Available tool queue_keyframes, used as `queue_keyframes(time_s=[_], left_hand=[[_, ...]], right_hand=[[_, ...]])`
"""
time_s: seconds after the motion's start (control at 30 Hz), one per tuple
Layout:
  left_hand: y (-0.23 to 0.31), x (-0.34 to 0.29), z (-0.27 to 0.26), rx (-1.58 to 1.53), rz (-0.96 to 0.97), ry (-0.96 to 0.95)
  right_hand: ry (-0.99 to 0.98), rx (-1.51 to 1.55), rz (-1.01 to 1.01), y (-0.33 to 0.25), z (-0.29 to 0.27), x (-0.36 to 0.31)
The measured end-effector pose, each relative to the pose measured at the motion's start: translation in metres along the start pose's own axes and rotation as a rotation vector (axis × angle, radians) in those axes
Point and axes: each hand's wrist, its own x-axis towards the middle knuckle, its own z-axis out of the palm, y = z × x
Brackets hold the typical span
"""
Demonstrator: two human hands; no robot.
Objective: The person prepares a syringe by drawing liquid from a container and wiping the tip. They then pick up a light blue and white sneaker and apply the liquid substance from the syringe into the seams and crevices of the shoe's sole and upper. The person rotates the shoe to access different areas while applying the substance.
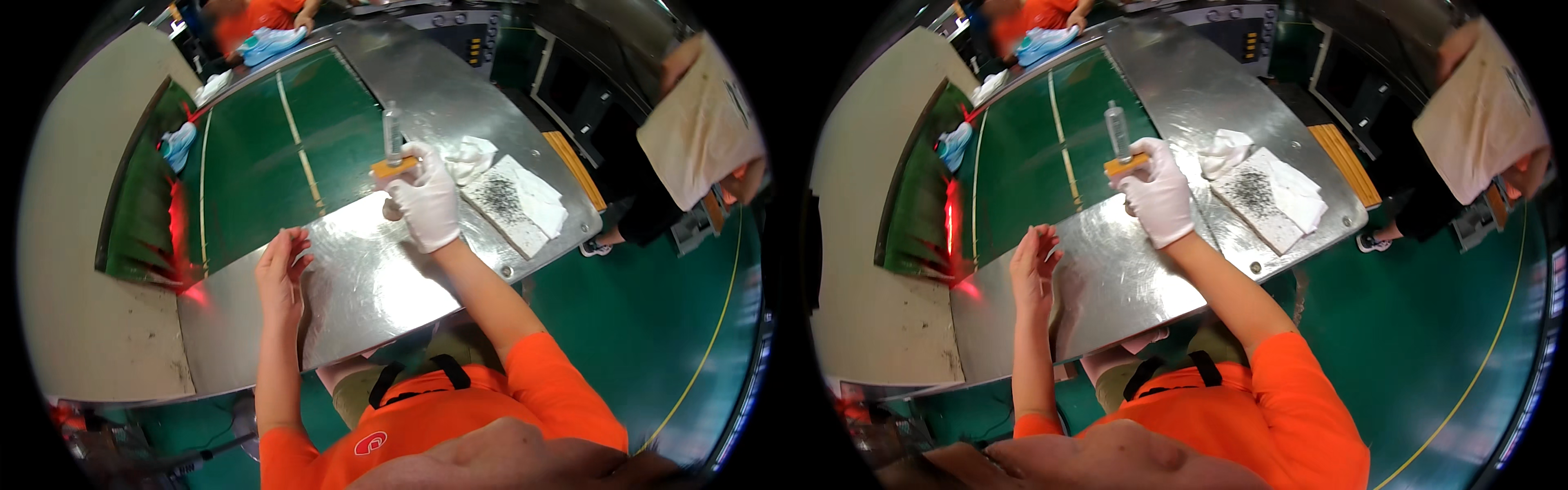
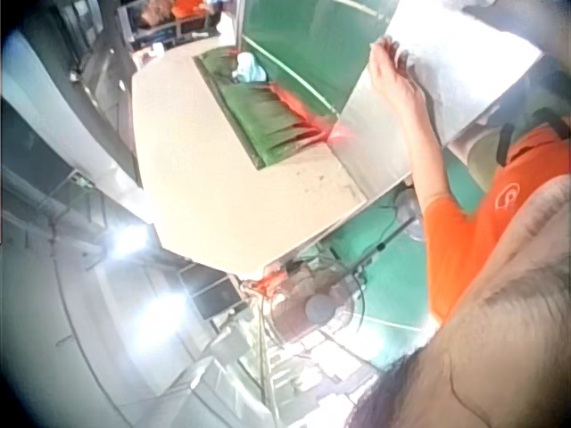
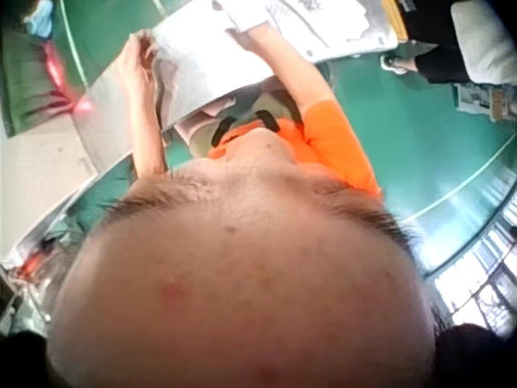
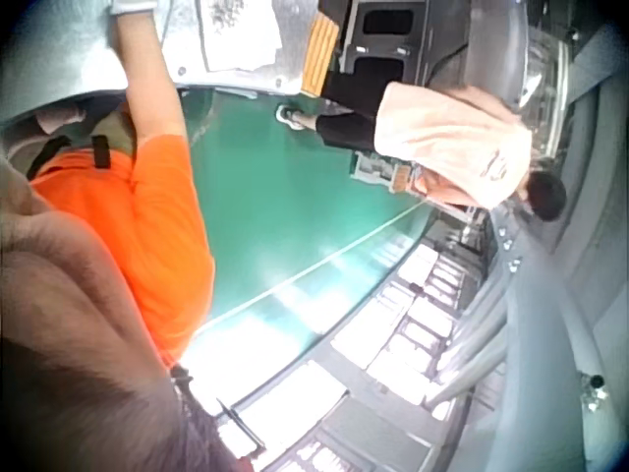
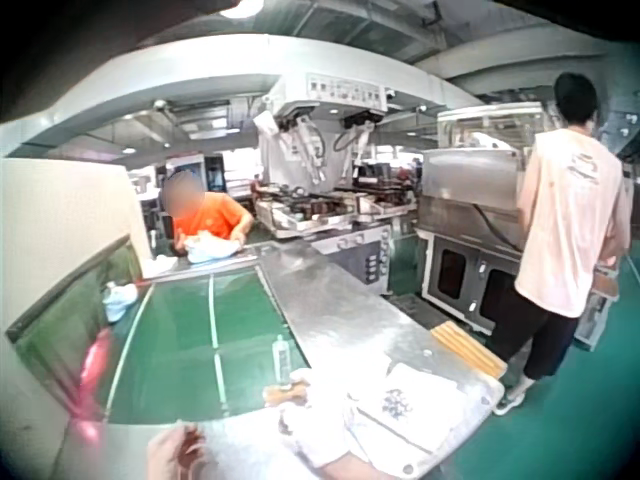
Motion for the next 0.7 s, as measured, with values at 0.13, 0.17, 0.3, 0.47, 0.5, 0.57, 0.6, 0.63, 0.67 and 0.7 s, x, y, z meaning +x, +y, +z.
queue_keyframes(time_s=[0.13,0.17,0.3,0.47,0.5,0.57,0.6,0.63,0.67,0.7], left_hand=[[0.0025,-0.0028,-0.0006,-0.007,0.005,-0.011],[0.0024,-0.0031,-0.0009,-0.012,0.004,-0.018],[0.0038,-0.0051,0.0023,0.024,-0.007,-0.044],[0.0016,-0.0034,0.0026,0.014,-0.009,-0.051],[0.0009,-0.0029,0.0023,0.011,-0.009,-0.051],[-0.0002,-0.0027,0.0011,0.005,0.001,-0.058],[-0.0005,-0.0026,0.0002,0.003,0.006,-0.061],[-0.0004,-0.0027,-0.0002,0.003,0.003,-0.056],[-0.0001,-0.003,-0.0003,0.003,0.001,-0.051],[0.0001,-0.0033,0.0002,0.004,-0.003,-0.047]], right_hand=[[-0.01,0.009,0.011,0.0043,0.0022,0.0018],[-0.011,0.011,0.007,0.0049,0.0021,0.0014],[-0.012,-0.01,0.009,0.0009,0.0039,0.0011],[-0.024,-0.018,-0.008,0.0048,0.002,0.0014],[-0.025,-0.018,-0.009,0.0048,0.0023,0.0011],[-0.025,-0.025,-0.011,0.0049,0.0027,0.0006],[-0.024,-0.032,-0.011,0.0052,0.0031,0.0005],[-0.023,-0.039,-0.012,0.0054,0.0036,0.0004],[-0.018,-0.038,-0.013,0.0051,0.0046,0.0002],[-0.011,-0.037,-0.014,0.0045,0.0051,-0.0001]])
